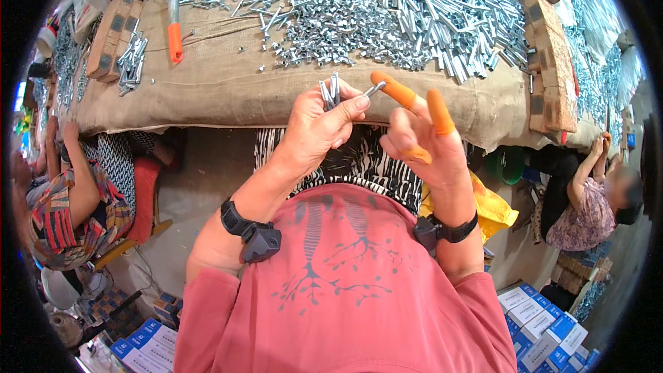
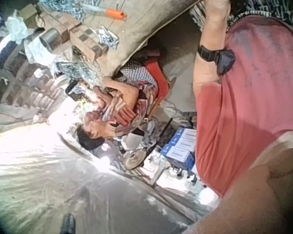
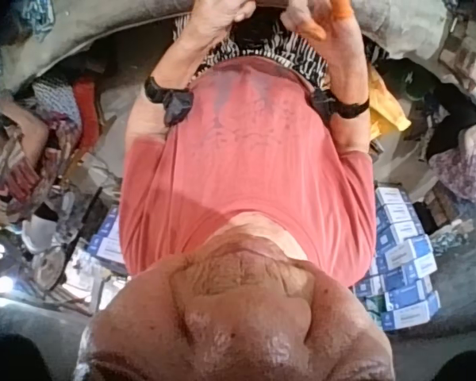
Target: Manually sorting and inspecting metal bolts and screws at a workstation.
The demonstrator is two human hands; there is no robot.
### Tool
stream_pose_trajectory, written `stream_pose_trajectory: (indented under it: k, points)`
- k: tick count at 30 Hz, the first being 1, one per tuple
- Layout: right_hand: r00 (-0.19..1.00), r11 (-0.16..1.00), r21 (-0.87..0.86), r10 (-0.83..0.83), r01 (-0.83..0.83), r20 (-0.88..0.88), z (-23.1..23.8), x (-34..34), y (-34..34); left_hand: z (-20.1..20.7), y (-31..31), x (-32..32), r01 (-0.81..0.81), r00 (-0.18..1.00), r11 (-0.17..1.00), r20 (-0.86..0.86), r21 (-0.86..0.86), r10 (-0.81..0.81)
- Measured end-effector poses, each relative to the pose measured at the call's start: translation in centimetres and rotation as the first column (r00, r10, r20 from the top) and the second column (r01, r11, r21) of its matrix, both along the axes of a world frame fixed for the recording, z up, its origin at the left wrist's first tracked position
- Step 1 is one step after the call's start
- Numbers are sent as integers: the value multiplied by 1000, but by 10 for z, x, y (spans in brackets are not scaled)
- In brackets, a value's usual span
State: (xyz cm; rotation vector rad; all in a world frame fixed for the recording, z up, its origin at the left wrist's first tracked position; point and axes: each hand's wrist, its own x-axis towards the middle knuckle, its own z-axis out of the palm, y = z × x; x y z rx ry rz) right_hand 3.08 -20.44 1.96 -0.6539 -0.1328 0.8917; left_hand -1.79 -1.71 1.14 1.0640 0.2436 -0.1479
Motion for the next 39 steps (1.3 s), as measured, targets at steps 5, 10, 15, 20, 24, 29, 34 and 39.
stream_pose_trajectory:
  k: [5,10,15,20,24,29,34,39]
  points:
    - [990,859,511,100,-37,-96,1,-7,-17,-7,8,1,-87,996,996,26,-25,87]
    - [1000,998,-63,22,-23,-22,-10,8,8,-4,-1,1,-59,998,998,6,-9,60]
    - [957,992,-123,32,4,288,20,-9,7,-15,17,1,-136,990,990,33,27,135]
    - [995,983,-179,61,-46,82,-2,0,20,-17,7,1,-66,998,996,-13,58,67]
    - [962,970,-242,101,-38,254,4,-1,8,-20,22,0,-129,991,991,20,22,129]
    - [885,868,-426,-35,257,464,-18,11,19,-14,10,-6,-39,997,999,-62,12,39]
    - [897,799,-531,-24,283,442,-22,17,23,-13,5,-10,3,997,1000,-72,3,-3]
    - [832,791,-466,-96,396,546,-16,10,19,-12,8,-14,66,997,998,-52,10,-65]
